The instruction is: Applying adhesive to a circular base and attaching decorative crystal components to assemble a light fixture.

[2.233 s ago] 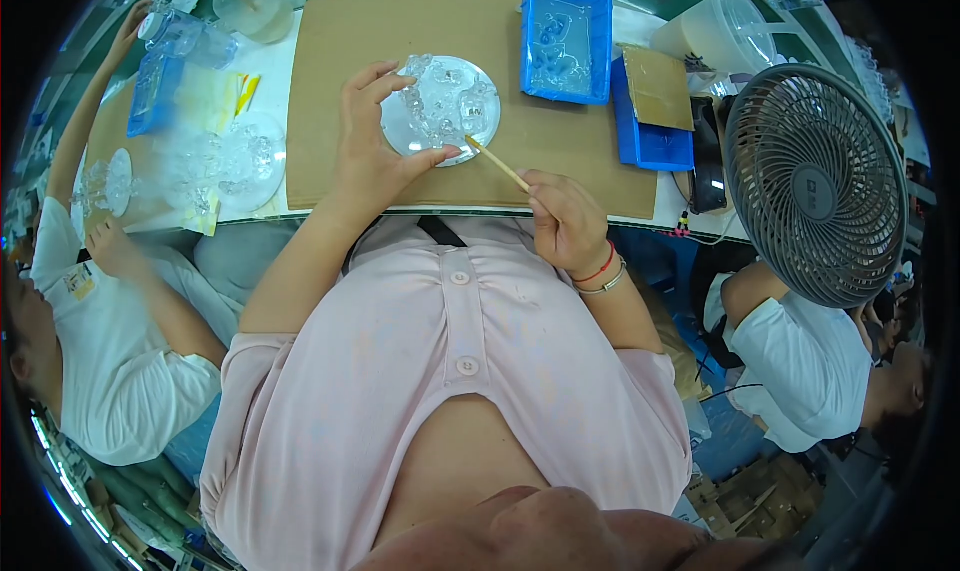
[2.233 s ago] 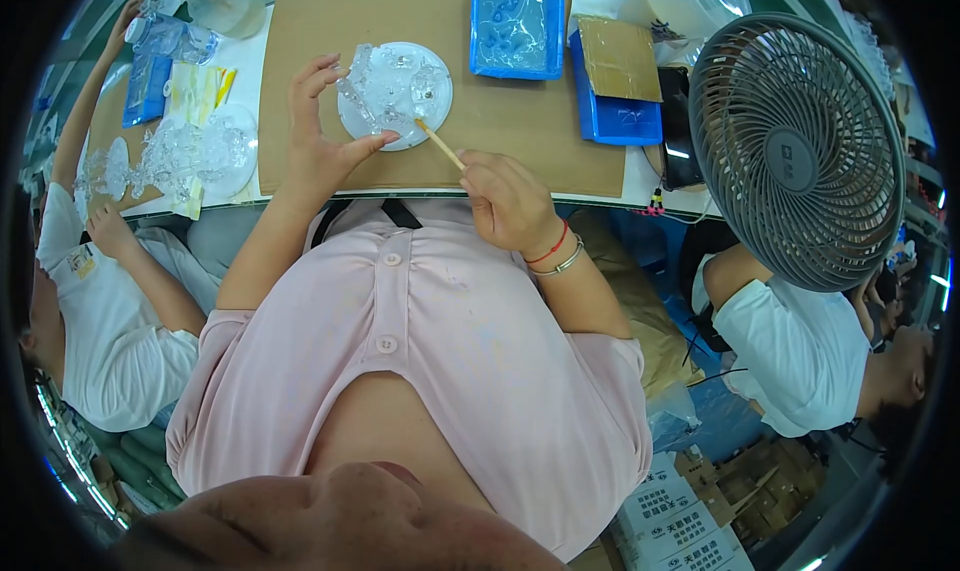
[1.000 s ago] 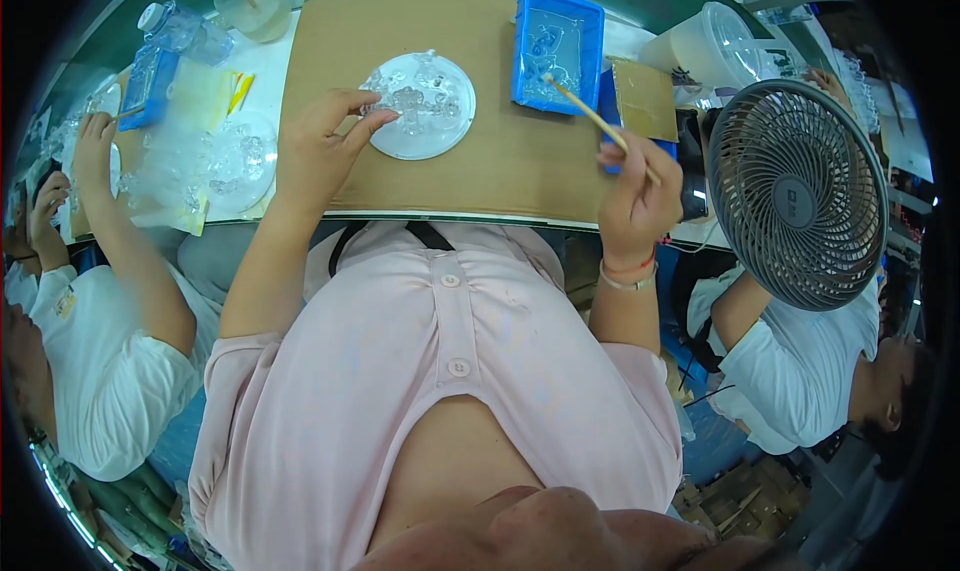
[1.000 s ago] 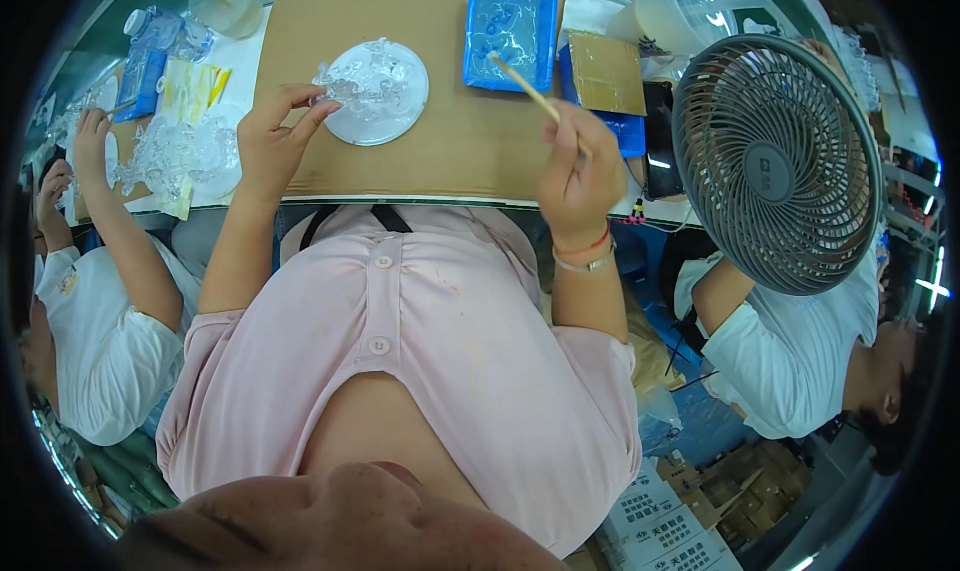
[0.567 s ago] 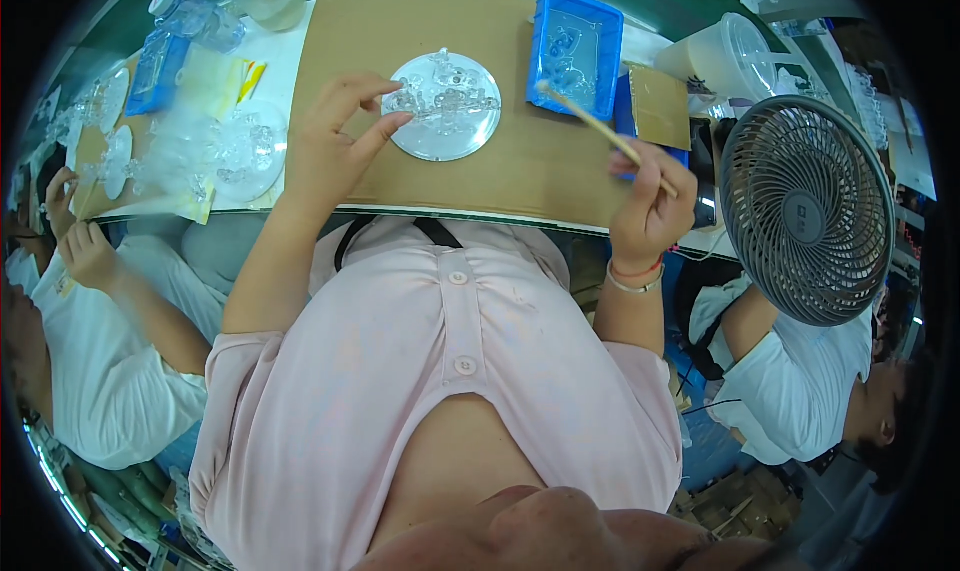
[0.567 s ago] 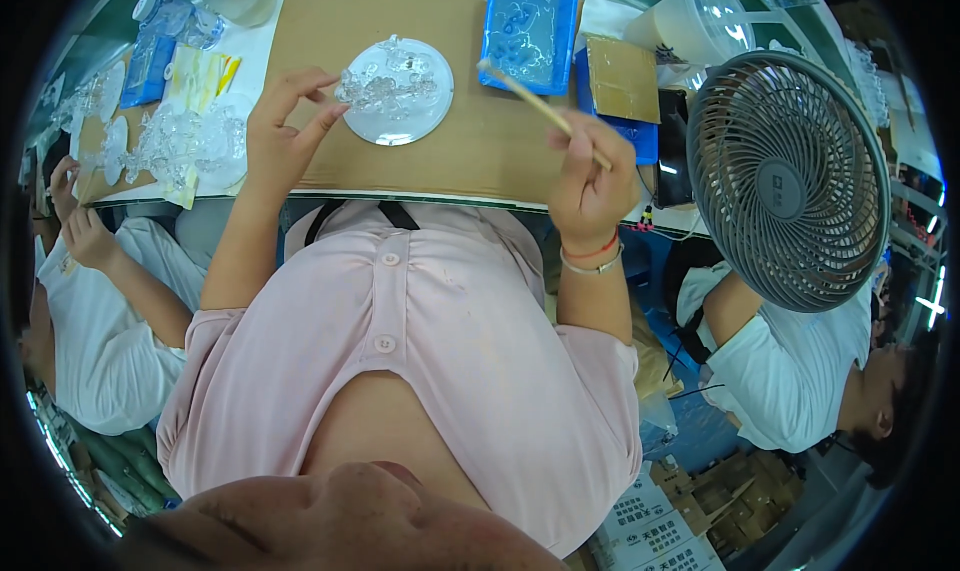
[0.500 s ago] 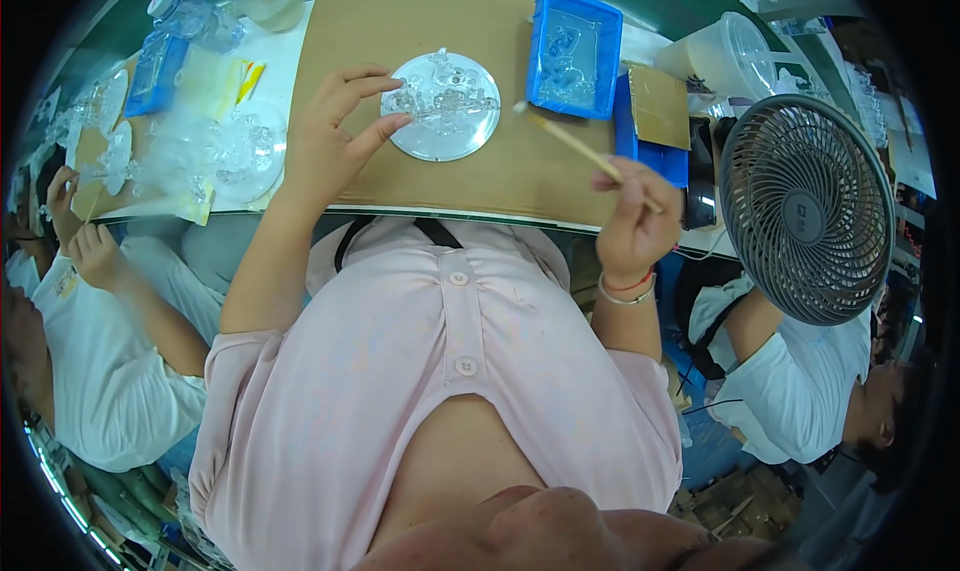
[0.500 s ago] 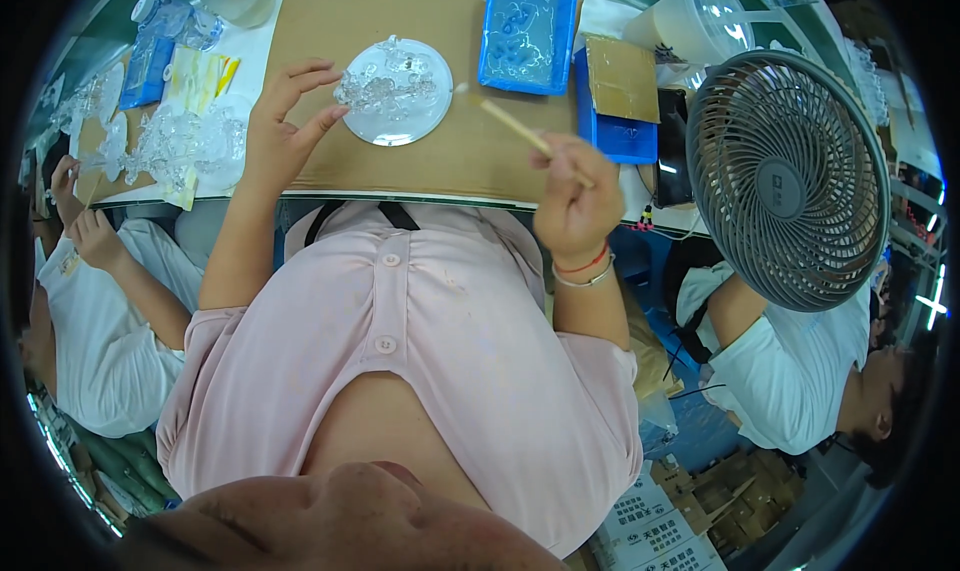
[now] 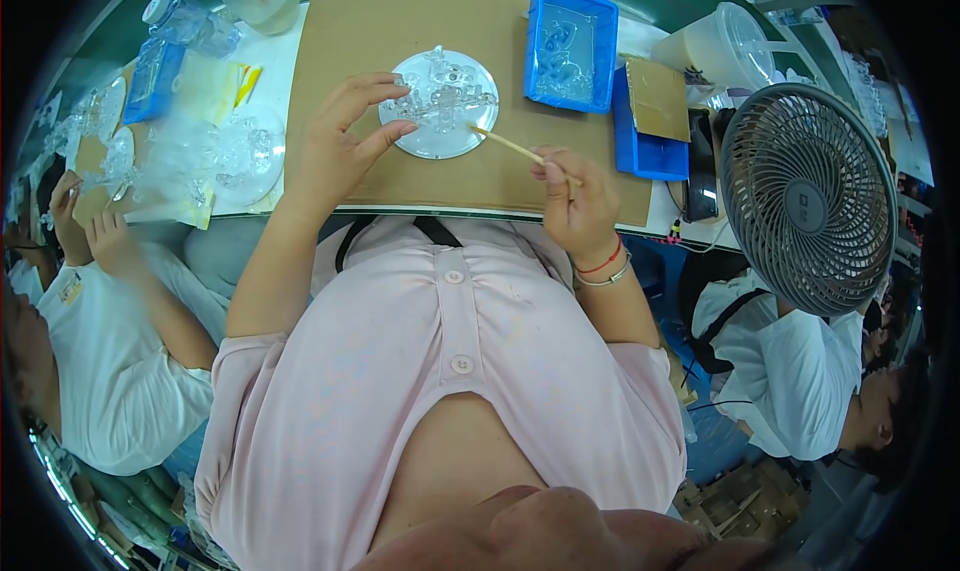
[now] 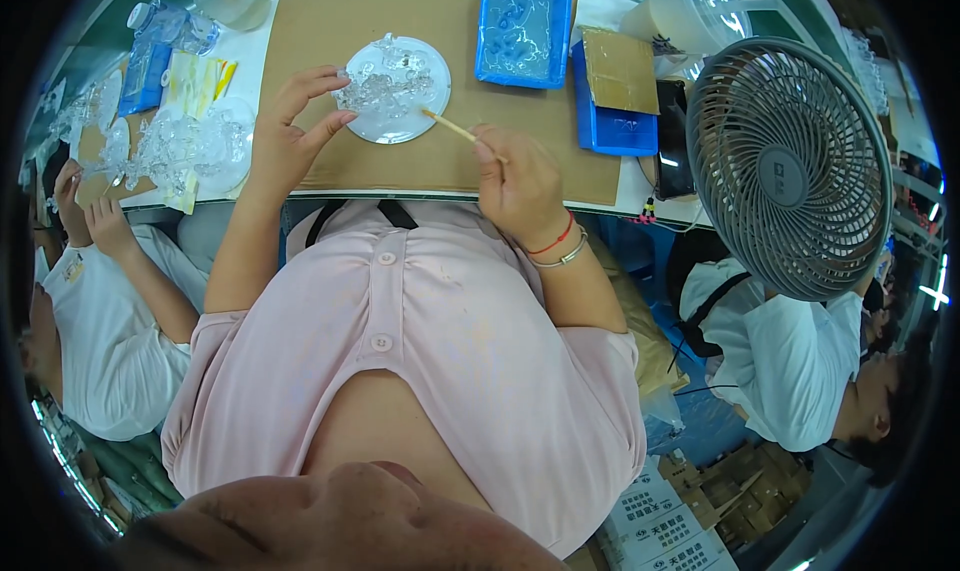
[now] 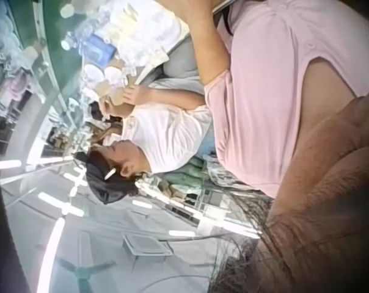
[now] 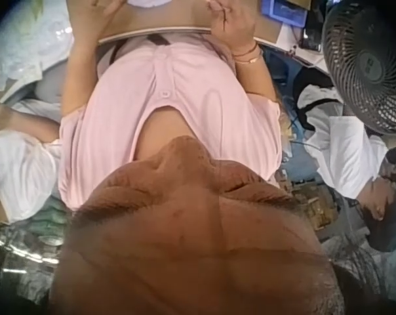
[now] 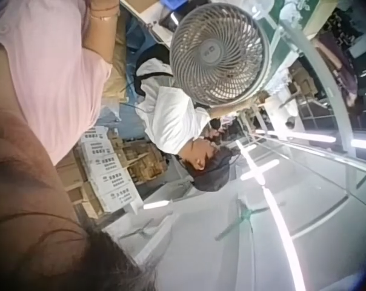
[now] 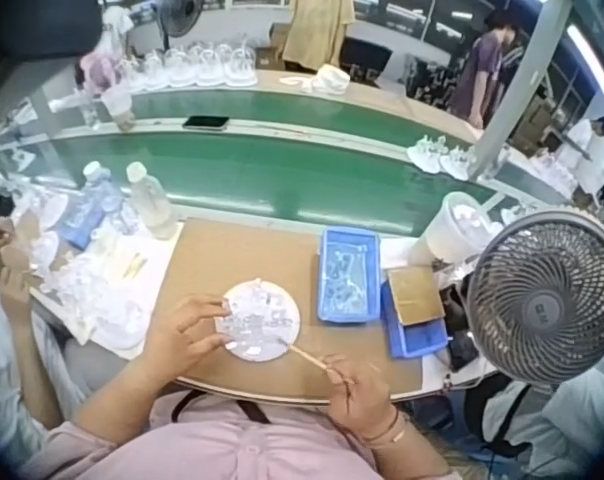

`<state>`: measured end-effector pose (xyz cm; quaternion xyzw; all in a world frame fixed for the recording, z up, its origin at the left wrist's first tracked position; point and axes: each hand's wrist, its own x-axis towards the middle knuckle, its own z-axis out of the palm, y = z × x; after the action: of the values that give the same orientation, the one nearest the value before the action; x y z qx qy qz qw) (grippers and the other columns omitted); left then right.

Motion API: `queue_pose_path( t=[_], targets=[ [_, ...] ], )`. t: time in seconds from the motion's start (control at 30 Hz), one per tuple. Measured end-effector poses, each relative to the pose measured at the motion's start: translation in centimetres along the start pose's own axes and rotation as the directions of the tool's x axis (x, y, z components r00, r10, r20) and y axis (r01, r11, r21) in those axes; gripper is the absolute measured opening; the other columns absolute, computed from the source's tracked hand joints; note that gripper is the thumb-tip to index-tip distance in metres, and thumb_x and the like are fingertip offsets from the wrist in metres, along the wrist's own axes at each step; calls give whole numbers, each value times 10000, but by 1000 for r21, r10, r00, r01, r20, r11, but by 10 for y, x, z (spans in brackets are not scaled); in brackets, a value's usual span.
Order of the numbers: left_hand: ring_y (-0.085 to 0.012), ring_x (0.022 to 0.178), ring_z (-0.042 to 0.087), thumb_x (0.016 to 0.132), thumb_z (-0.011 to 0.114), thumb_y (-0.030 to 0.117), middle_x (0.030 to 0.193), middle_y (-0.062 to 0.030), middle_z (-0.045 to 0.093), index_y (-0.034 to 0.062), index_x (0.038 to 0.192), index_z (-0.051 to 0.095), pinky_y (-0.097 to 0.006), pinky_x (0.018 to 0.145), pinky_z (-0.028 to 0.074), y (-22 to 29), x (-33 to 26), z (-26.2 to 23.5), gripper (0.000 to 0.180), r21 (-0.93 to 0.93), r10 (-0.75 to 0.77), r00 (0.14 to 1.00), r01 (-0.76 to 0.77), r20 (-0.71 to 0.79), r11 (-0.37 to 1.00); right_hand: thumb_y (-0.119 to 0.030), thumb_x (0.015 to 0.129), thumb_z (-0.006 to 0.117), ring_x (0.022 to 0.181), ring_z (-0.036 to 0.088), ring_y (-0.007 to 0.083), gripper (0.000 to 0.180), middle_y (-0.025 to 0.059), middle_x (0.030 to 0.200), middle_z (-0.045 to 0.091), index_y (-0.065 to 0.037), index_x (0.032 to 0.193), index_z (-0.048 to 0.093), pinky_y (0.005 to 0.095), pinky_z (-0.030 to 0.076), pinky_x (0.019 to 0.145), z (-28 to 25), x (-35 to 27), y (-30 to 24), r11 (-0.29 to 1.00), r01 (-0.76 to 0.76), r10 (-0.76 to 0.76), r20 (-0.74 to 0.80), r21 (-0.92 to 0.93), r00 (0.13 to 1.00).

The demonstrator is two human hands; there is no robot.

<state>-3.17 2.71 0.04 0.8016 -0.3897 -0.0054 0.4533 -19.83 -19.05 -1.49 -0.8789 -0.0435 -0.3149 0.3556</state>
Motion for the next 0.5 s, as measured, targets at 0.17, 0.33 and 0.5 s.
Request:
queue_pose_path(
  t=[0.17, 0.33, 0.5],
  targets=[
    [-259, 1100, 578, 737, 777, 134, 1163, -95, 629, 87, 1079, 661, -352, 940, 446, -2, 0, 0, 364, -31, -10, 1000, 11, 23, 999, -45, 938, 538, 689, 683, 202, 65, 165, 886, 679, 17, 953, 527, 278, 547, 633, -8, 1, 8, 995, -87, 85, -58, -40, 995],
    [-249, 1088, 587, 728, 779, 128, 1177, -94, 625, 84, 1096, 655, -336, 928, 457, 4, 0, 5, 391, -43, 5, 1000, -5, 7, 999, -44, 935, 544, 695, 686, 210, 74, 161, 890, 680, 24, 961, 526, 278, 542, 626, -2, 6, 17, 995, -4, -5, -79, -103, 997],
    [-212, 1049, 605, 771, 742, 100, 1176, -82, 627, 73, 1144, 632, -316, 904, 471, 0, -3, 1, 390, -95, -40, 999, 42, 28, 995, -26, 924, 549, 693, 686, 214, 58, 160, 878, 680, 23, 954, 541, 280, 536, 622, -10, 0, 2, 997, 43, -45, -28, -64, 999]
  ],
)
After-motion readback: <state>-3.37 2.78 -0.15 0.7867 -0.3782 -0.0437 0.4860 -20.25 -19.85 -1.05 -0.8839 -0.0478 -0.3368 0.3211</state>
